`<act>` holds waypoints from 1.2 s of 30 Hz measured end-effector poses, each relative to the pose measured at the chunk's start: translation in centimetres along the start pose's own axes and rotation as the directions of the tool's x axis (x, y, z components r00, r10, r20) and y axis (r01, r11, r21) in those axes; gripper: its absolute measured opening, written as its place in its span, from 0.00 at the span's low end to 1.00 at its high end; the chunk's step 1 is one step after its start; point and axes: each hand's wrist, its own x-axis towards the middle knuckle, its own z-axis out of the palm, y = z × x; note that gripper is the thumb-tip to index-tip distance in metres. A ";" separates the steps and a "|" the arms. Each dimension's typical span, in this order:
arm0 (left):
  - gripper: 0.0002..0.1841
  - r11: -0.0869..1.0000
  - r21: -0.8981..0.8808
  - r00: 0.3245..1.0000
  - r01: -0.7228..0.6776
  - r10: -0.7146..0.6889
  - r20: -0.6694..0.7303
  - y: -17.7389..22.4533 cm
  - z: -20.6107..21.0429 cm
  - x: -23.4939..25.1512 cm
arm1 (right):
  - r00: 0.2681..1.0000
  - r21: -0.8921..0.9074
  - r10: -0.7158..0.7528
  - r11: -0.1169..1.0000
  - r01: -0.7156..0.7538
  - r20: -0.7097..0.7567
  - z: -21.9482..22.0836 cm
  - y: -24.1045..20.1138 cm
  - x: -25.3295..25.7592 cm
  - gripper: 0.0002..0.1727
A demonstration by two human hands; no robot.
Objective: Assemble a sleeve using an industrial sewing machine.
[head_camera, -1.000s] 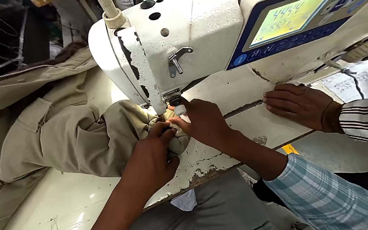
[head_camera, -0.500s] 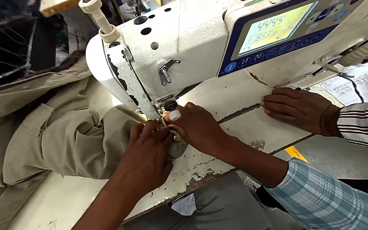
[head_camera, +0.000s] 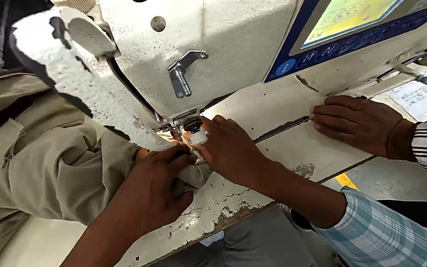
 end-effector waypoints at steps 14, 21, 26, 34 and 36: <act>0.26 1.000 0.005 1.000 -0.008 0.008 0.012 -0.8 -0.1 0.2 | 0.999 0.073 0.000 0.997 0.003 -0.040 0.2 0.0 0.5 0.11; 0.26 1.000 -0.009 1.000 -0.020 0.020 -0.011 -1.1 -0.3 0.5 | 1.000 0.080 0.028 0.996 -0.028 -0.003 0.2 -0.2 1.0 0.12; 0.26 1.000 -0.008 1.000 -0.019 0.019 -0.008 -1.5 -0.6 0.8 | 0.999 0.040 0.029 0.999 -0.027 -0.038 0.5 -0.4 1.2 0.12; 0.27 1.000 -0.009 1.000 -0.017 0.016 -0.008 -2.1 -0.6 1.3 | 0.997 -0.007 0.071 0.997 -0.071 -0.018 0.6 -0.8 1.6 0.13; 0.27 1.000 -0.001 1.000 -0.017 0.017 -0.019 -2.2 -0.5 1.5 | 0.997 -0.023 0.082 0.996 -0.083 -0.010 0.6 -0.8 1.8 0.13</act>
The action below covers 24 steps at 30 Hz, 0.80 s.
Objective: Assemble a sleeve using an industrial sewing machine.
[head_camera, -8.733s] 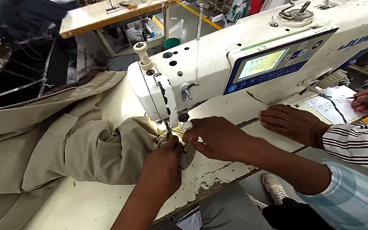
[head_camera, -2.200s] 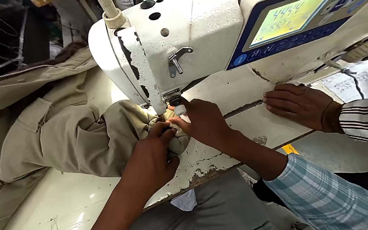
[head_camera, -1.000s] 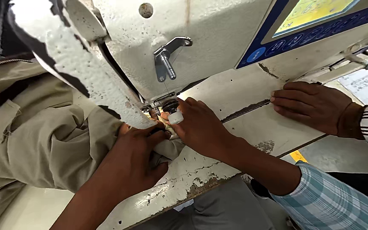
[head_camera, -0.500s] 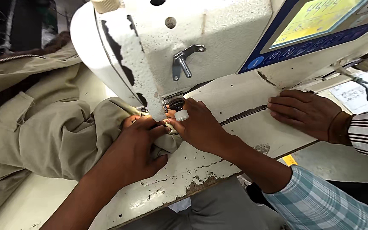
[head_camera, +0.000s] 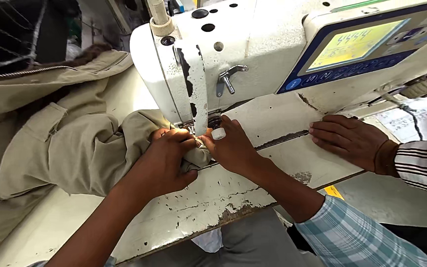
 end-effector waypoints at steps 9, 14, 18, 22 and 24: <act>0.30 0.964 0.266 0.995 0.013 0.013 -0.098 1.5 0.1 -0.8 | 0.991 0.085 -0.032 0.995 0.043 -0.133 1.1 1.1 0.3 0.11; 0.12 0.894 0.417 0.915 0.164 0.020 -0.404 8.6 1.3 -1.7 | 0.878 0.256 -0.342 0.864 0.434 -0.336 1.2 2.9 -3.3 0.14; 0.10 0.895 0.427 0.874 0.132 0.098 -0.476 8.9 2.9 -1.7 | 0.861 0.288 -0.360 0.835 0.469 -0.359 1.1 2.9 -5.3 0.11; 0.11 0.888 0.443 0.897 0.124 0.091 -0.433 5.2 3.0 -2.3 | 0.845 0.223 -0.324 0.868 0.444 -0.425 1.8 2.5 -5.1 0.06; 0.10 0.889 0.443 0.922 0.116 0.069 -0.382 5.7 3.3 -2.3 | 0.892 0.312 -0.309 0.856 0.413 -0.331 1.8 2.7 -5.4 0.05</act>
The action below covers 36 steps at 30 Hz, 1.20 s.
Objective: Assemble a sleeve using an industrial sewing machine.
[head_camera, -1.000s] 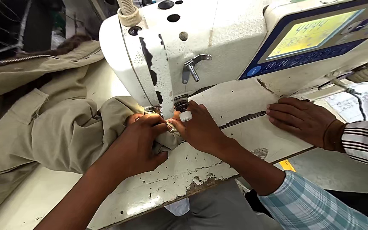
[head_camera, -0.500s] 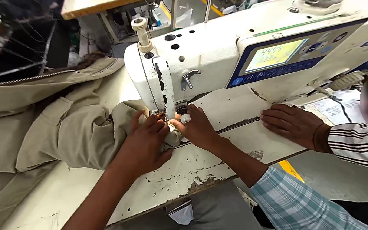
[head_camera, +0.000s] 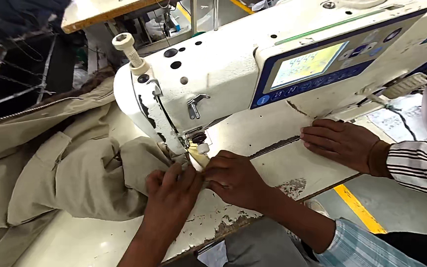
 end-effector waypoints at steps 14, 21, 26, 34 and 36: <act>0.22 0.987 -0.135 0.992 0.084 -0.070 0.102 0.6 0.0 1.0 | 0.847 -0.078 0.517 0.856 -0.511 0.124 -1.6 1.9 6.9 0.05; 0.16 0.972 -0.209 0.993 0.111 -0.101 0.056 -0.1 0.5 0.8 | 0.938 -0.170 -0.047 0.979 0.111 0.343 -3.5 1.9 2.4 0.25; 0.16 0.961 -0.190 0.978 0.199 -0.183 0.100 -0.2 0.0 1.7 | 0.883 -0.345 -0.148 0.882 0.322 0.445 -4.0 1.8 6.1 0.07; 0.19 0.859 -0.382 0.937 0.340 -0.272 0.221 -0.5 -1.3 2.6 | 0.986 0.062 0.023 0.998 -0.033 0.163 -2.4 4.0 2.7 0.19; 0.18 0.832 -0.444 0.941 0.332 -0.257 0.222 -0.7 -1.6 3.0 | 0.980 0.104 0.147 0.981 -0.161 0.134 -1.8 3.8 2.2 0.23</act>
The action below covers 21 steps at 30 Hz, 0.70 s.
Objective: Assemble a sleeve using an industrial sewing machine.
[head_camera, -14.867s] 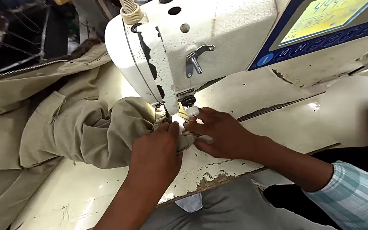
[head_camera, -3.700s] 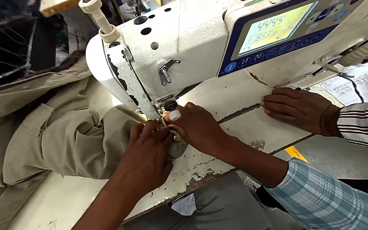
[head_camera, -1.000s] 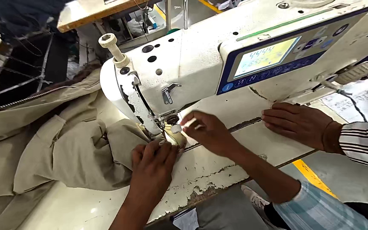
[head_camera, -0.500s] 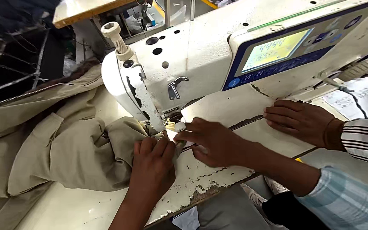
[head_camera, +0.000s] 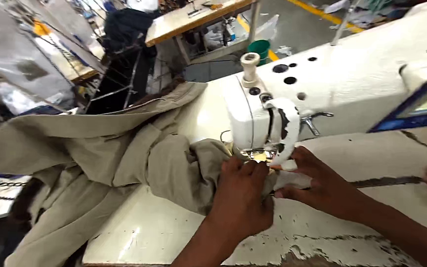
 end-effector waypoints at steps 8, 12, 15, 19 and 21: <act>0.08 0.946 0.292 0.986 -0.139 0.160 -0.049 0.1 -0.7 -0.1 | 0.998 0.115 -0.037 0.993 0.042 -0.040 0.7 -0.6 0.6 0.13; 0.06 0.908 0.387 0.950 -0.158 0.246 -0.189 -0.6 1.2 -1.2 | 0.998 -0.012 -0.066 0.998 0.066 -0.016 0.7 -0.7 0.4 0.17; 0.07 0.898 0.423 0.929 -0.122 0.254 -0.270 -1.9 2.2 -1.5 | 0.999 -0.135 -0.019 0.991 0.023 0.033 0.6 -1.2 0.2 0.21; 0.12 0.924 0.372 0.932 -0.092 0.211 -0.293 -2.3 2.5 -1.6 | 0.976 0.166 0.099 0.977 -0.132 0.192 -0.6 -1.6 0.9 0.16; 0.10 0.925 0.363 0.932 -0.110 0.223 -0.286 -2.2 2.6 -1.7 | 0.966 0.155 0.105 0.978 -0.144 0.236 -1.2 -1.6 1.2 0.16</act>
